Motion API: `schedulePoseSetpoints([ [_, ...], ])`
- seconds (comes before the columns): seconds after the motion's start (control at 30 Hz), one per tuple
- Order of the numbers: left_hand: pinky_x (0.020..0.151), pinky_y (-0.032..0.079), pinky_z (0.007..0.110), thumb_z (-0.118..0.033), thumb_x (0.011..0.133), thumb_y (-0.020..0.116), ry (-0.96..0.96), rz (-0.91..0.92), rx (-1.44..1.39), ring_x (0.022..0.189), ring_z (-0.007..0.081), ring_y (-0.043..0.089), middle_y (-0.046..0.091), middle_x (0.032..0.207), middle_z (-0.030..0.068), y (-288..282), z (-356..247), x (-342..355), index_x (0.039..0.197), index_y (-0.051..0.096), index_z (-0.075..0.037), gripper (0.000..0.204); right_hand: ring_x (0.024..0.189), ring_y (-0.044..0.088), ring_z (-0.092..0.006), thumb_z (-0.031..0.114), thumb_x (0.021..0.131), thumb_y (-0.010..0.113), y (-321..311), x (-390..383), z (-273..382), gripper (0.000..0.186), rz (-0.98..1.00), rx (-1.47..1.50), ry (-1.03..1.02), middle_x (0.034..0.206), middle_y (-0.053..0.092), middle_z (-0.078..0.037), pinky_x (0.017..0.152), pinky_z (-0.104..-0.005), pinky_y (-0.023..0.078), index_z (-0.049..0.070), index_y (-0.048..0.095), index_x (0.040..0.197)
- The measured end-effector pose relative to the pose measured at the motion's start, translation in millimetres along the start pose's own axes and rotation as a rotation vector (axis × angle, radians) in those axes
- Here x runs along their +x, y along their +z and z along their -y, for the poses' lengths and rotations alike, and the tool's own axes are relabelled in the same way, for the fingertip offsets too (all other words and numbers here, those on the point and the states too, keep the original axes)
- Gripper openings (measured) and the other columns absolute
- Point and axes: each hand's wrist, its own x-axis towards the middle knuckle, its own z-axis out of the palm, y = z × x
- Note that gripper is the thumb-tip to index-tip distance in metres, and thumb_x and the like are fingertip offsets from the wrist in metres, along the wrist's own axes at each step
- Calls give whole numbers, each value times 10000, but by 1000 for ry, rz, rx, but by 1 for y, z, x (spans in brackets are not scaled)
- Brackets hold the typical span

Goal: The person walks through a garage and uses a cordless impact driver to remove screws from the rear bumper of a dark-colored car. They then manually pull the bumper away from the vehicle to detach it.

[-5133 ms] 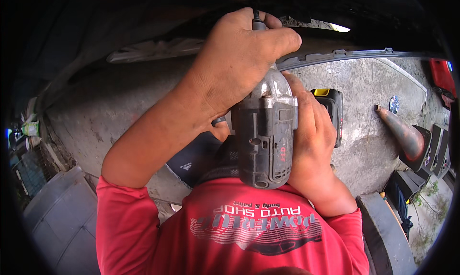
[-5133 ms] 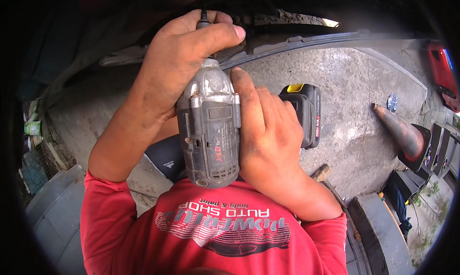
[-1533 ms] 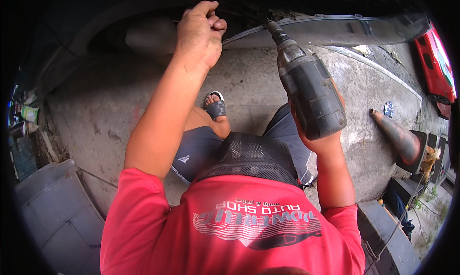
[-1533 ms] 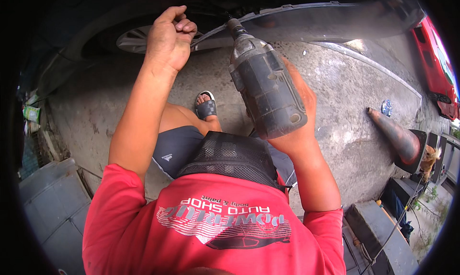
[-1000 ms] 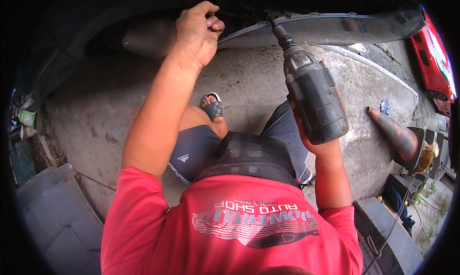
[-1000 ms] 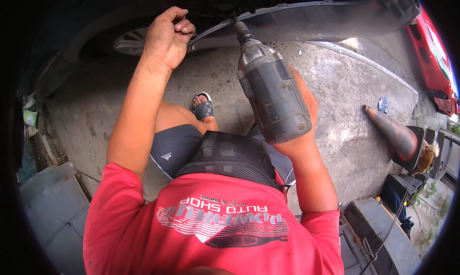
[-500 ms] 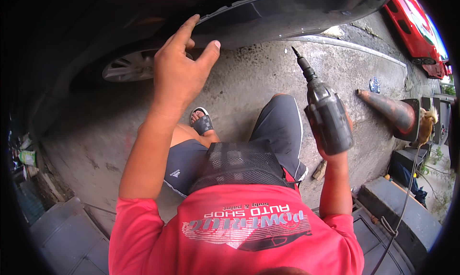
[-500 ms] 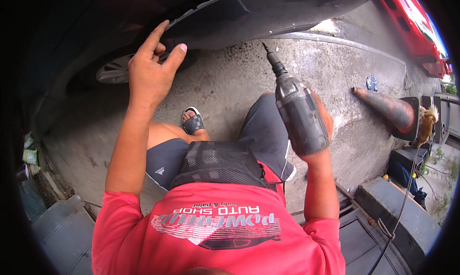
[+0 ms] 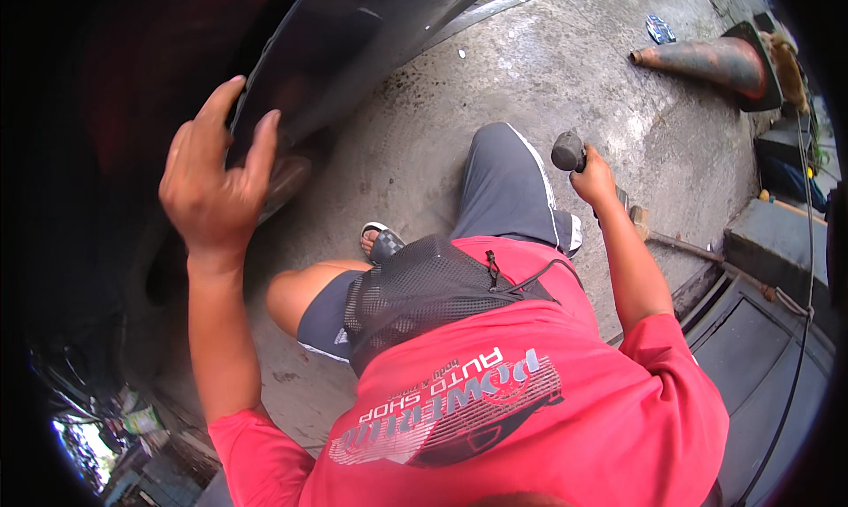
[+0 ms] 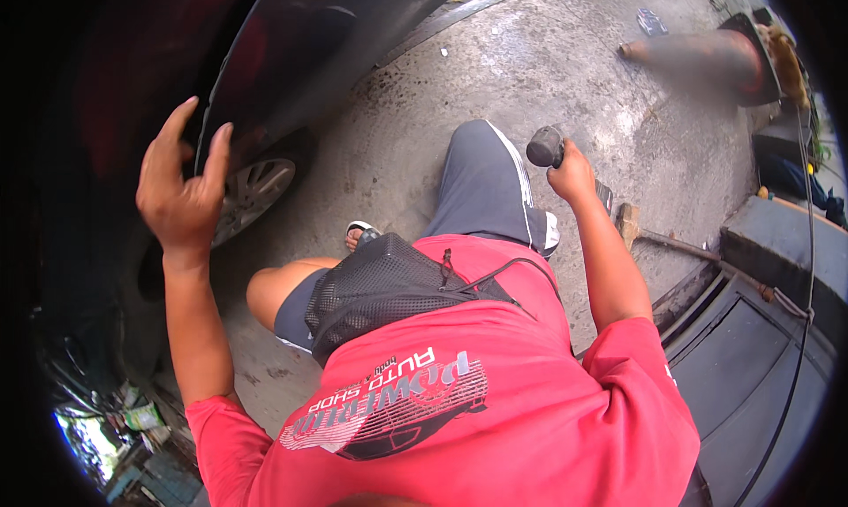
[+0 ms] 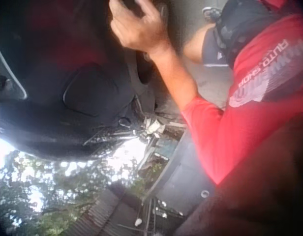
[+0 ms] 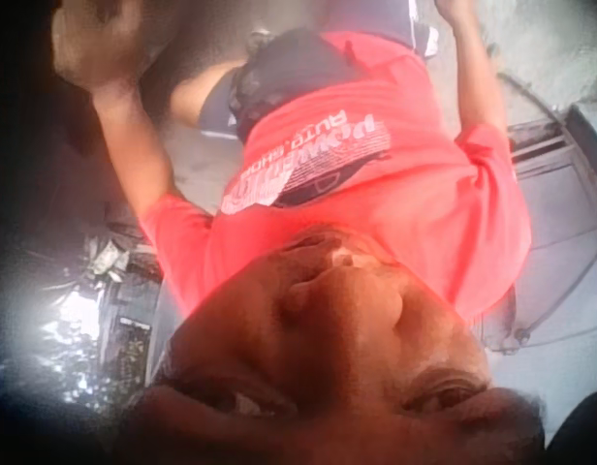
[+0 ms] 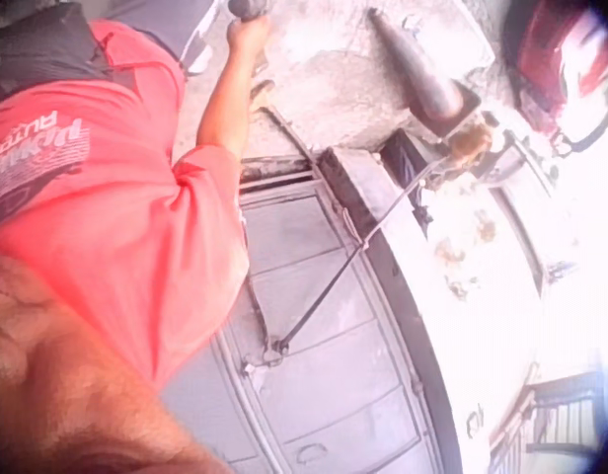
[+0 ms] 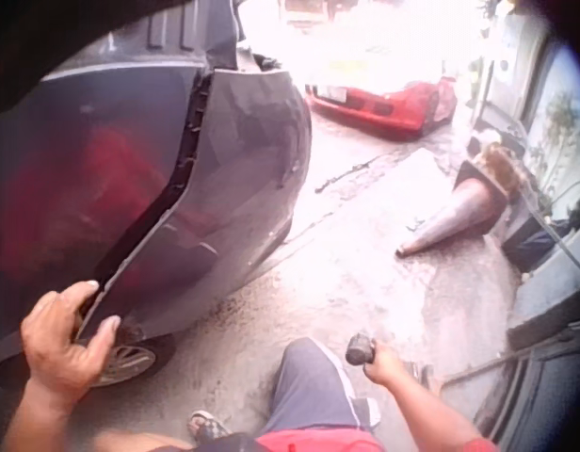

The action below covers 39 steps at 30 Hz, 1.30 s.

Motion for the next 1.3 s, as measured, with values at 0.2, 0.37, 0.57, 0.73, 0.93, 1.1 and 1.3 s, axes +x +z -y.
schedulePoseSetpoints([
  [0.2, 538, 454, 294, 59, 790, 820, 236, -28, -176, 610, 171, 548, 760, 1011, 82, 9, -14, 63, 1068, 731, 12, 296, 1294, 585, -416, 44, 793, 665, 16, 58, -40, 807, 39, -98, 33, 1385, 597, -225, 1064, -509, 481, 79, 401, 1555],
  [0.37, 637, 462, 277, -14, 850, 694, -354, 741, -756, 708, 131, 553, 640, 884, 81, 103, -74, 49, 1125, 690, -20, 276, 1286, 586, -364, 12, 806, 655, 35, 140, -48, 803, 16, -163, -31, 1345, 596, -166, 1053, -502, 472, 109, 400, 1561],
  [0.57, 779, 540, 284, 42, 943, 533, -832, 1194, -936, 847, 122, 630, 635, 1042, 60, 288, -86, 8, 1212, 633, -6, 291, 1309, 566, -371, 44, 822, 656, 61, 223, -54, 798, 114, -19, -48, 1350, 595, -181, 1086, -500, 456, 143, 405, 1573],
  [0.73, 818, 577, 285, 100, 962, 500, -991, 1168, -799, 963, 151, 721, 682, 1275, 163, 399, -103, -28, 1274, 637, 5, 354, 1389, 520, -373, 242, 930, 641, 35, 337, -64, 665, -127, 46, 34, 1480, 564, -217, 1173, -473, 406, 139, 445, 1557],
  [0.93, 884, 569, 286, 68, 947, 649, -987, 1236, -608, 1104, 194, 738, 683, 1320, 223, 534, -115, -38, 1294, 624, 25, 350, 1558, 301, -358, 640, 1017, 450, 79, 510, -229, 750, -565, -360, 223, 1677, 361, -139, 1206, -654, 254, 192, 387, 1616],
  [1.1, 890, 571, 328, -26, 916, 737, -926, 1150, -468, 1032, 189, 752, 771, 1129, 162, 593, -118, -43, 1189, 672, -6, 282, 1538, 332, -350, 688, 1003, 418, 96, 530, -210, 767, -707, -379, 163, 1657, 397, -118, 1202, -641, 247, 206, 425, 1599],
  [1.3, 883, 575, 333, -61, 883, 775, -1010, 1251, -313, 997, 196, 762, 775, 1097, 167, 610, -107, -56, 1153, 681, 0, 291, 1510, 373, -343, 687, 989, 448, 96, 518, -220, 743, -789, -277, 44, 1632, 437, -103, 1207, -625, 232, 216, 482, 1562],
])
